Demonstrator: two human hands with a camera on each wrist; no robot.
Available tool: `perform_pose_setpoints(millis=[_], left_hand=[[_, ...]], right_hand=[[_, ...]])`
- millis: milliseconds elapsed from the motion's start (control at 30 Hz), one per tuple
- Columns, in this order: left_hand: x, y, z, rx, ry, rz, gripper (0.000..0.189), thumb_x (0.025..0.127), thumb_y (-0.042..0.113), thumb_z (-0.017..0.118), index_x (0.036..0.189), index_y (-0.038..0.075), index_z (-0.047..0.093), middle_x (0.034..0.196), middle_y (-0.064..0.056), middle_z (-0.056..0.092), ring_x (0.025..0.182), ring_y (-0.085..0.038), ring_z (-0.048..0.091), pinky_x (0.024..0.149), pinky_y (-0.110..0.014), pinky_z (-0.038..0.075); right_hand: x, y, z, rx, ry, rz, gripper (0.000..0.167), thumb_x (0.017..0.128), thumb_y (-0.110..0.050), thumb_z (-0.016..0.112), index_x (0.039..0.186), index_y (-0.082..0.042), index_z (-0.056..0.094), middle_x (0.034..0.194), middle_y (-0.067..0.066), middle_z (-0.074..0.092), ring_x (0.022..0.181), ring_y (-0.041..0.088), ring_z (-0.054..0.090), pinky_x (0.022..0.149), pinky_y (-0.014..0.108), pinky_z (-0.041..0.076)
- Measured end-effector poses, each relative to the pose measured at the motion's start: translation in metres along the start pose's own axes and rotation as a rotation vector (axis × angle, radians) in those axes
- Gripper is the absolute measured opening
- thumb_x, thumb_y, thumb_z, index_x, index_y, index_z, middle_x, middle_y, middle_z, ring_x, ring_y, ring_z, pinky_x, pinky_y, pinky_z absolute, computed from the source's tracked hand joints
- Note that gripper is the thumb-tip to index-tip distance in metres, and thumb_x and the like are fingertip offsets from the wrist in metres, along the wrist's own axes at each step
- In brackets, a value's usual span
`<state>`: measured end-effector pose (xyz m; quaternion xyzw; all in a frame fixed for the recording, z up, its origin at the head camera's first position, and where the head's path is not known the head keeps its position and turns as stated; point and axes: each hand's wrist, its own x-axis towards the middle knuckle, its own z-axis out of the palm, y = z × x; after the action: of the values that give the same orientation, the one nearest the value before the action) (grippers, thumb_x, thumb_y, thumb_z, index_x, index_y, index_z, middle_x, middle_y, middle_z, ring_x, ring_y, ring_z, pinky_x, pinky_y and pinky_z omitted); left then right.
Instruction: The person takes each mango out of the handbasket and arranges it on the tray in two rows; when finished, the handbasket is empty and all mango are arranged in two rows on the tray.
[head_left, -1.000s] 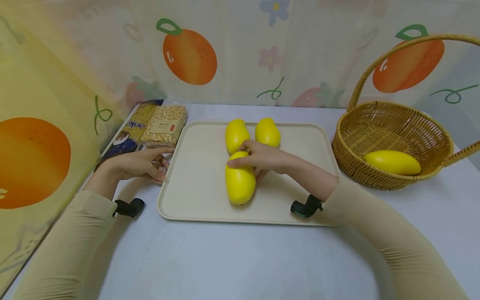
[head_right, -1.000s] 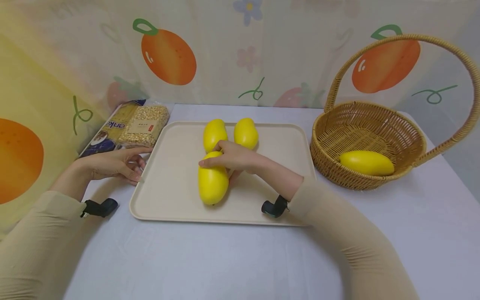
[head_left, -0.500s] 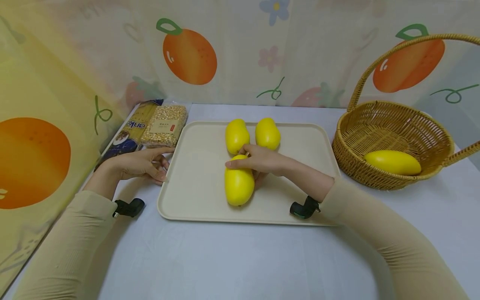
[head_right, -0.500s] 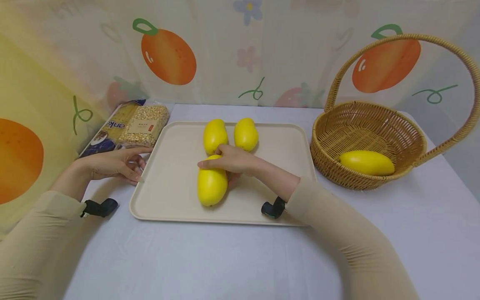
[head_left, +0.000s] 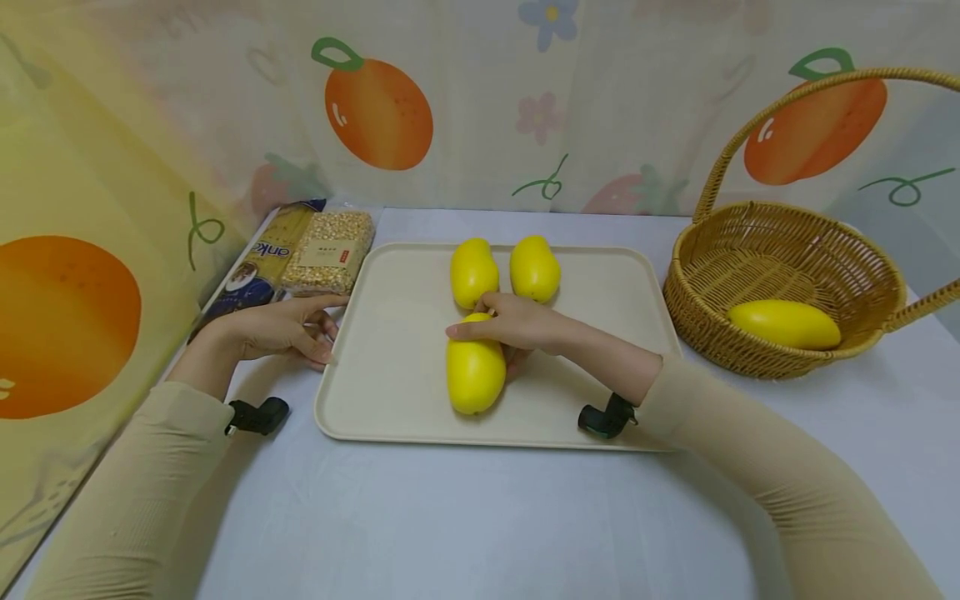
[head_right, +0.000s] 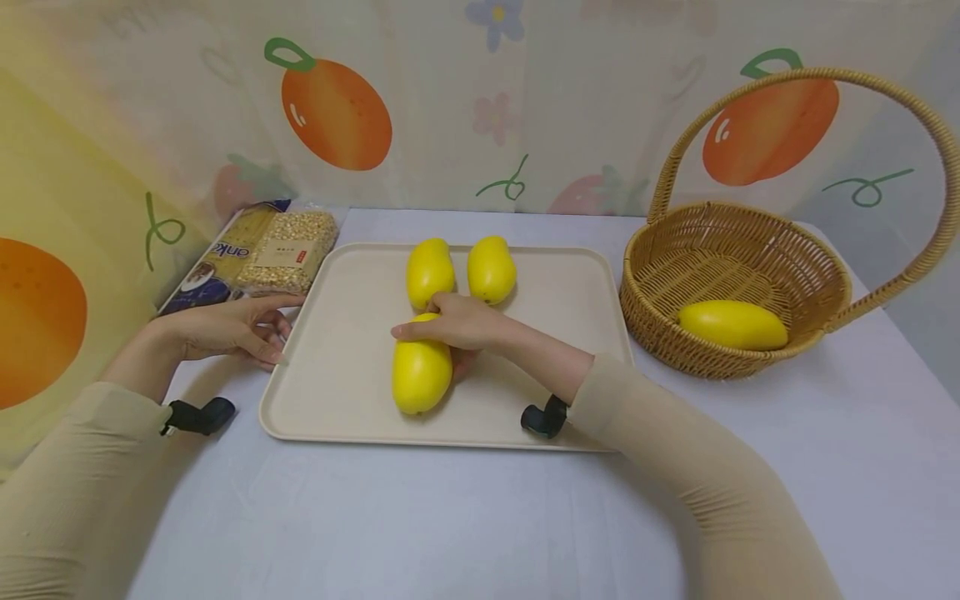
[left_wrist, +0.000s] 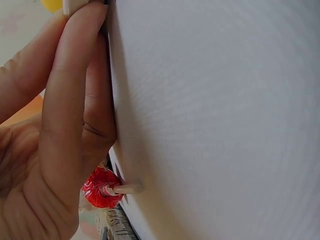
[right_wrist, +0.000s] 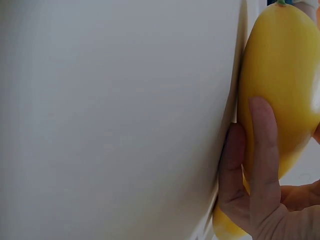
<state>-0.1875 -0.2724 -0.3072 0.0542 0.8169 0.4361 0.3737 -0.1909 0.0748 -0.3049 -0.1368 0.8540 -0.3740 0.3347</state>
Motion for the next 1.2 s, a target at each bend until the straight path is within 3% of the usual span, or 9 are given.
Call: perform_pose_setpoints(millis=[1000, 1200], left_hand=[[-0.0003, -0.0015, -0.0001, -0.01, -0.006, 0.0, 0.104, 0.085, -0.001, 0.071, 0.161, 0.015, 0.003, 0.112, -0.009, 0.044, 0.087, -0.01, 0.055, 0.078, -0.025, 0.059], [-0.0001, -0.001, -0.0002, -0.008, -0.006, 0.007, 0.103, 0.085, -0.001, 0.071, 0.161, 0.015, 0.003, 0.112, -0.009, 0.045, 0.088, -0.01, 0.056, 0.079, -0.025, 0.06]], right_hand=[[-0.002, 0.0001, 0.0009, -0.007, 0.01, -0.007, 0.06, 0.088, -0.059, 0.064, 0.123, -0.013, 0.048, 0.116, 0.01, 0.059, 0.081, 0.024, 0.07, 0.063, 0.035, 0.063], [-0.0026, -0.0001, 0.0006, 0.008, 0.014, -0.01, 0.062, 0.088, -0.058, 0.064, 0.129, -0.014, 0.046, 0.12, 0.011, 0.056, 0.08, 0.025, 0.071, 0.063, 0.036, 0.063]])
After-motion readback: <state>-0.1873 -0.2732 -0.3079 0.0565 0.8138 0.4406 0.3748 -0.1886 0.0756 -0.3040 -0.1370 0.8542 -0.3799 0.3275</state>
